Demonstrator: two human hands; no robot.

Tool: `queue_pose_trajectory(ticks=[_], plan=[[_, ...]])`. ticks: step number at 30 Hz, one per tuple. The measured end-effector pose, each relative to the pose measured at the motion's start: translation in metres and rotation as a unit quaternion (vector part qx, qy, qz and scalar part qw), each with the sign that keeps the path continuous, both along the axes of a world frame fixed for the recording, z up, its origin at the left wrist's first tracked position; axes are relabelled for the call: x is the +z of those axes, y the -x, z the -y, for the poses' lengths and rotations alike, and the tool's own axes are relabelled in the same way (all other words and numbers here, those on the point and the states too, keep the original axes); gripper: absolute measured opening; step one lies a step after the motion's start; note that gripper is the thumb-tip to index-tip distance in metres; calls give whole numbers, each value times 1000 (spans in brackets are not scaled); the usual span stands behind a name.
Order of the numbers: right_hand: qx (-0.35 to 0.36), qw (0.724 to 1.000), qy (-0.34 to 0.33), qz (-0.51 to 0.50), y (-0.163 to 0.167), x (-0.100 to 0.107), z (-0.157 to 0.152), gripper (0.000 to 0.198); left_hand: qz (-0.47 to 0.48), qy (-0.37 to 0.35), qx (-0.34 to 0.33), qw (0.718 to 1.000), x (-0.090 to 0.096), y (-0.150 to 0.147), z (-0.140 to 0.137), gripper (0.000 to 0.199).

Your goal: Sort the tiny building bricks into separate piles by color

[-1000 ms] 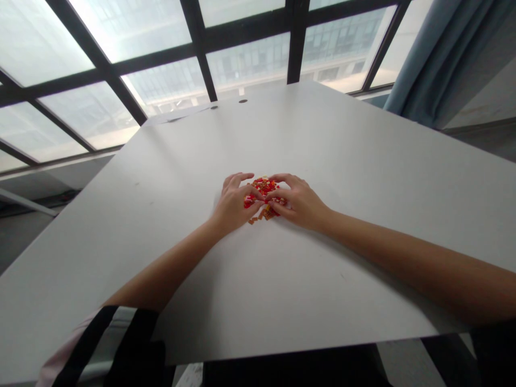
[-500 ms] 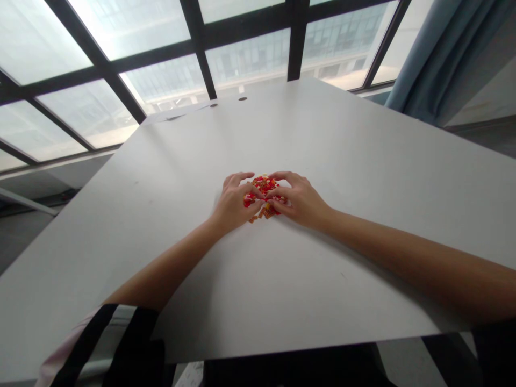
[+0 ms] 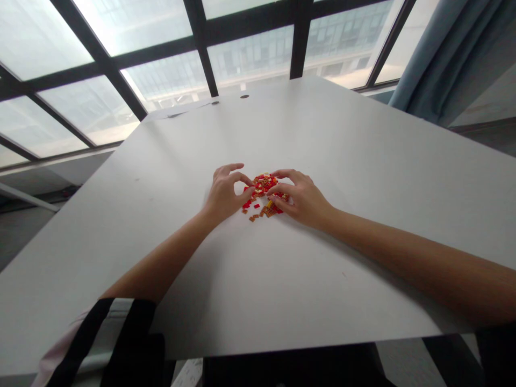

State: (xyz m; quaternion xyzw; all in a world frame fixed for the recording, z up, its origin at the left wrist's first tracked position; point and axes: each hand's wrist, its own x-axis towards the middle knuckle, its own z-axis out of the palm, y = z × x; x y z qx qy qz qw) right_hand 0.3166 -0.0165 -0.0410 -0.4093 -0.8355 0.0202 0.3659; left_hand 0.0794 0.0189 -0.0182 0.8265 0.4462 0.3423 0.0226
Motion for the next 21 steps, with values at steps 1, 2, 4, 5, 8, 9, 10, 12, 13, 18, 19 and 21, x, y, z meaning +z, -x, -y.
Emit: queue_pose_trajectory(ticks=[1,2,4,5,8,9,10,12,13,18,19,21], plan=[[0,1000,5,4,0,0,0,17,0,-3,22,1000,2,6,-5,5],[0,1000,10,8,-1,0,0,16,-3,-5,48,999,3,12,-11,5],[0,1000,19,11,-2,0,-1,16,-14,0,103,995,5,27,-23,4],[1,1000,21,11,-2,-1,-1,16,-19,8,127,992,5,34,-29,4],[7,1000,17,10,-2,-2,-2,17,-29,25,181,983,2,54,-41,4],[9,1000,15,11,-3,-2,-2,17,-29,28,197,980,1,59,-43,5],[9,1000,14,11,-2,-2,-2,17,-28,30,212,976,-1,62,-45,6],[7,1000,18,11,-2,-2,-2,16,-27,30,235,971,-5,67,-47,7],[7,1000,20,10,-2,-3,-2,16,-26,28,241,970,-6,68,-47,7],[11,1000,22,9,-2,-3,-2,16,-25,12,251,968,-11,71,-51,14],[13,1000,20,10,-2,-3,-2,16,-28,13,251,967,-12,71,-52,20],[16,1000,15,10,-2,-3,-2,17,-36,18,247,968,-14,73,-54,32]])
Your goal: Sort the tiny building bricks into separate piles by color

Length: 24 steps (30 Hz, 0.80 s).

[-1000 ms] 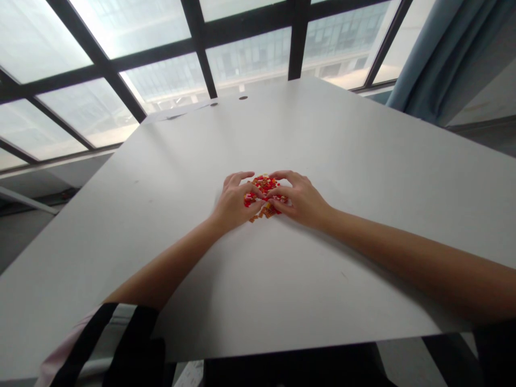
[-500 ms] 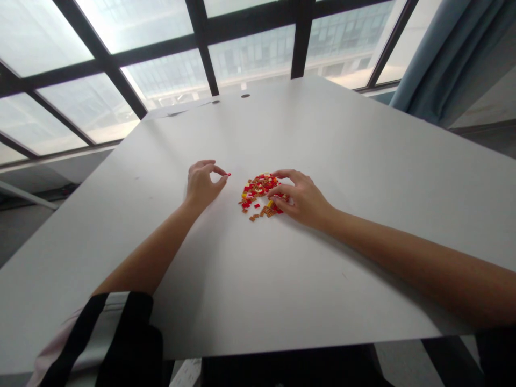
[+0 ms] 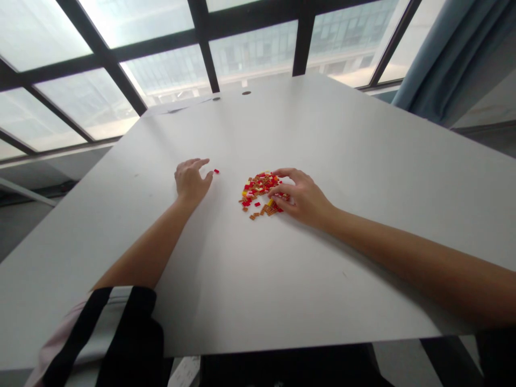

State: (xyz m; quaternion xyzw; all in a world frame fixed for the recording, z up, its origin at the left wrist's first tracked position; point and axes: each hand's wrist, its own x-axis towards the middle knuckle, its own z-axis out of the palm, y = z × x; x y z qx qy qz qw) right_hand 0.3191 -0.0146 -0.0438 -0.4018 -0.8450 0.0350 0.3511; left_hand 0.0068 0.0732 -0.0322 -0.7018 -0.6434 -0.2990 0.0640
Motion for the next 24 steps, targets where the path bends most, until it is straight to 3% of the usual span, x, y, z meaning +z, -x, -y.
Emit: queue_pose_trajectory(ticks=[18,24], plan=[[-4,1000,11,-1,1,2,1,16,-36,-34,-61,997,-22,5,-4,33],[-5,1000,8,5,1,2,0,17,-44,-36,-75,996,-14,1,0,34]])
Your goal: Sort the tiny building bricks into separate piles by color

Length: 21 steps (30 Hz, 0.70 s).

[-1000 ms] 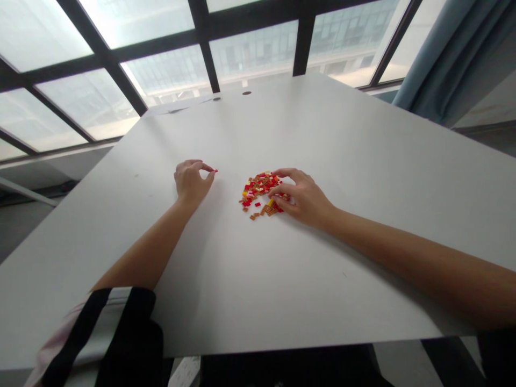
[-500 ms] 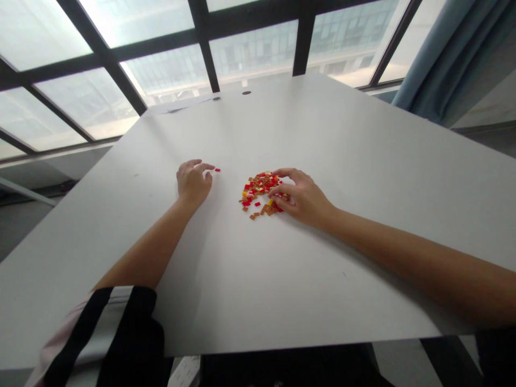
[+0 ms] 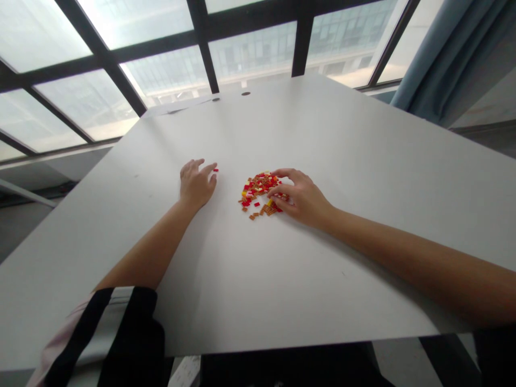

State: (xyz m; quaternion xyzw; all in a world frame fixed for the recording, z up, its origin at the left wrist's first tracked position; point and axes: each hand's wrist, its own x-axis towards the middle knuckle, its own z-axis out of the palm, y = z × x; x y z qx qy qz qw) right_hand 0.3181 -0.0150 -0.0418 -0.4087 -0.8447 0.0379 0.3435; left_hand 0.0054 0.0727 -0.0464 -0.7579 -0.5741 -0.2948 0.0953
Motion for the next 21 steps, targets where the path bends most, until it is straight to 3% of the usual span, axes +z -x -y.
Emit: queue_pose_trajectory(ticks=[4,10,21], plan=[[2,1000,-3,-3,-1,-1,0,17,-15,-16,-71,997,15,-13,14,24],[2,1000,-1,-8,0,-1,1,16,-26,29,-196,980,27,-38,33,7],[0,1000,4,-6,1,1,1,16,-7,57,-201,978,28,-42,34,6]])
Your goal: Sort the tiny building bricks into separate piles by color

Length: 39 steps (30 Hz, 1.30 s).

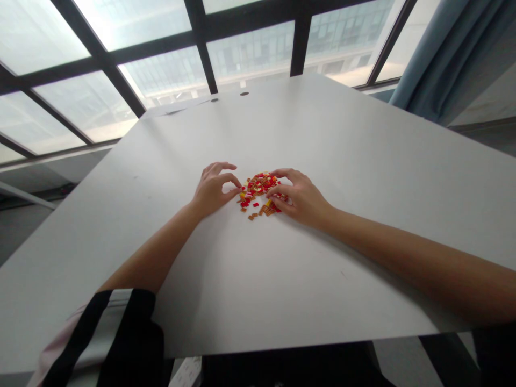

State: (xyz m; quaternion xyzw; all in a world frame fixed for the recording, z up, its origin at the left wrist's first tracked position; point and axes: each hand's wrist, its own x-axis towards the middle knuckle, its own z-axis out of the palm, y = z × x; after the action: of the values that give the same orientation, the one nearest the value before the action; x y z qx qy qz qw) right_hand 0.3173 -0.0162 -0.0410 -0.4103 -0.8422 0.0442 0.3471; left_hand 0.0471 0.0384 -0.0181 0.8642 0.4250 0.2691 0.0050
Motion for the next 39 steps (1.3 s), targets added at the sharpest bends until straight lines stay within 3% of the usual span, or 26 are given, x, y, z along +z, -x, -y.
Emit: queue_pose_trajectory(ticks=[14,21,28,32,39], plan=[[1,1000,1,-2,0,1,0,15,4,10,42,999,-7,7,-7,5],[1,1000,-6,1,0,-1,0,16,56,21,45,997,-2,16,-11,8],[2,1000,1,1,-1,-1,0,16,-23,37,4,999,-5,28,-9,21],[4,1000,-7,0,-1,-1,-1,17,-31,18,5,999,-8,26,-10,12],[3,1000,-13,-4,-2,-6,-3,16,-44,-7,66,997,-7,36,-19,5]])
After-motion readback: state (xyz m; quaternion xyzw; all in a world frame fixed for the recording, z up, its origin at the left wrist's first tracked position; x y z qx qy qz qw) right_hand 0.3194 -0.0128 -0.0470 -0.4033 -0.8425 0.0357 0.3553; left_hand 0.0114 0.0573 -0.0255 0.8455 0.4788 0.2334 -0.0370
